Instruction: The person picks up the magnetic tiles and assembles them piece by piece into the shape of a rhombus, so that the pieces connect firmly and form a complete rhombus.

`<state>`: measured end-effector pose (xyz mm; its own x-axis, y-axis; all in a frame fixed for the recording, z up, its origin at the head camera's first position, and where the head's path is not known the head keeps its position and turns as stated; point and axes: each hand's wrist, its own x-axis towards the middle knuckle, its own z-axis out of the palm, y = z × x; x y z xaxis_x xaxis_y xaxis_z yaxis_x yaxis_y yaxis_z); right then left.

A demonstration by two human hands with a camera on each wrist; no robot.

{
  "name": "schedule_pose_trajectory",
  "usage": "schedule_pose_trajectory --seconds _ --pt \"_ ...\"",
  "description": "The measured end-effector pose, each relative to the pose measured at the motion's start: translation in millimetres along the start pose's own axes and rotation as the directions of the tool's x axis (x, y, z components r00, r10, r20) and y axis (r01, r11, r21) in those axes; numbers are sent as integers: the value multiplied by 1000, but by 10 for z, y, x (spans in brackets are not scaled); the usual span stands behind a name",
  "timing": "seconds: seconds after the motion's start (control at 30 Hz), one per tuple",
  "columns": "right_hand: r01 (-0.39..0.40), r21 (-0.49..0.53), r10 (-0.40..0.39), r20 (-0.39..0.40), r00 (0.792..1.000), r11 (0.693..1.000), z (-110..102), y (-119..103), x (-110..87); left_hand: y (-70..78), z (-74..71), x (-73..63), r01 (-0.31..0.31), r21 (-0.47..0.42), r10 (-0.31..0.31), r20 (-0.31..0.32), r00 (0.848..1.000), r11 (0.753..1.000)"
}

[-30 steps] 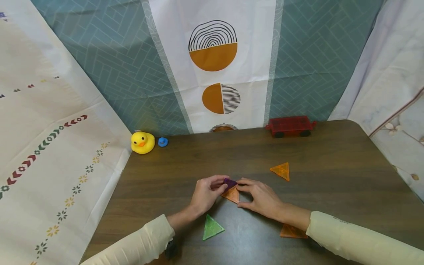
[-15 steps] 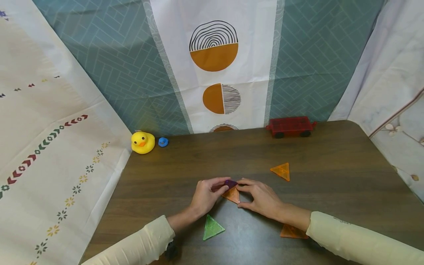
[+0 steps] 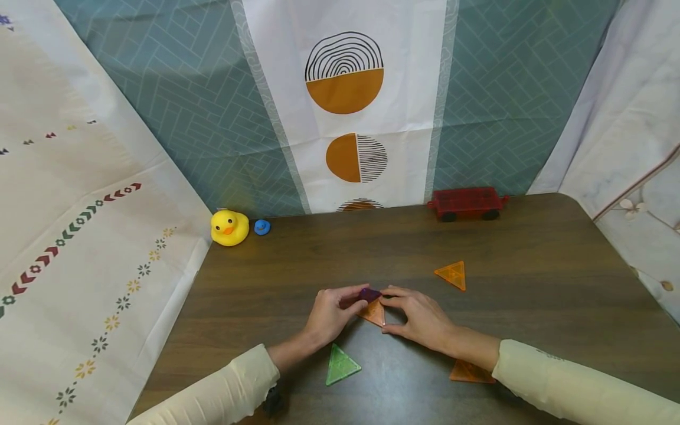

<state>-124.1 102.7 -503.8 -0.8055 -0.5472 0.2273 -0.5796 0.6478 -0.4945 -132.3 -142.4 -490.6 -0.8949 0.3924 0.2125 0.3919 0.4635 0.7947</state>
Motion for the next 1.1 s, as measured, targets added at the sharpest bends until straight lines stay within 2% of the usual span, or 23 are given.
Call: schedule_pose_trajectory --seconds 0.3,0.47,0.57,0.8,1.0,1.1 --pt "4 0 -4 0 1000 1000 7 0 -3 8 -56 -17 -19 -9 19 9 1000 1000" --pt "5 1 -5 3 1000 1000 -6 -3 -3 29 -146 -33 -23 -27 24 26 999 999" --pt "3 5 -3 7 1000 1000 -11 -5 -2 40 -218 -53 -32 -4 32 43 999 999" --pt "15 2 -15 3 1000 1000 -7 -10 1 65 -380 -163 -49 123 31 142 989 991" --pt "18 -6 -18 -1 1000 1000 -20 -9 -5 92 -467 -292 -75 161 44 191 981 984" --pt "15 -9 -15 -5 1000 1000 -21 -14 -4 93 -504 -380 -69 157 32 226 973 985"
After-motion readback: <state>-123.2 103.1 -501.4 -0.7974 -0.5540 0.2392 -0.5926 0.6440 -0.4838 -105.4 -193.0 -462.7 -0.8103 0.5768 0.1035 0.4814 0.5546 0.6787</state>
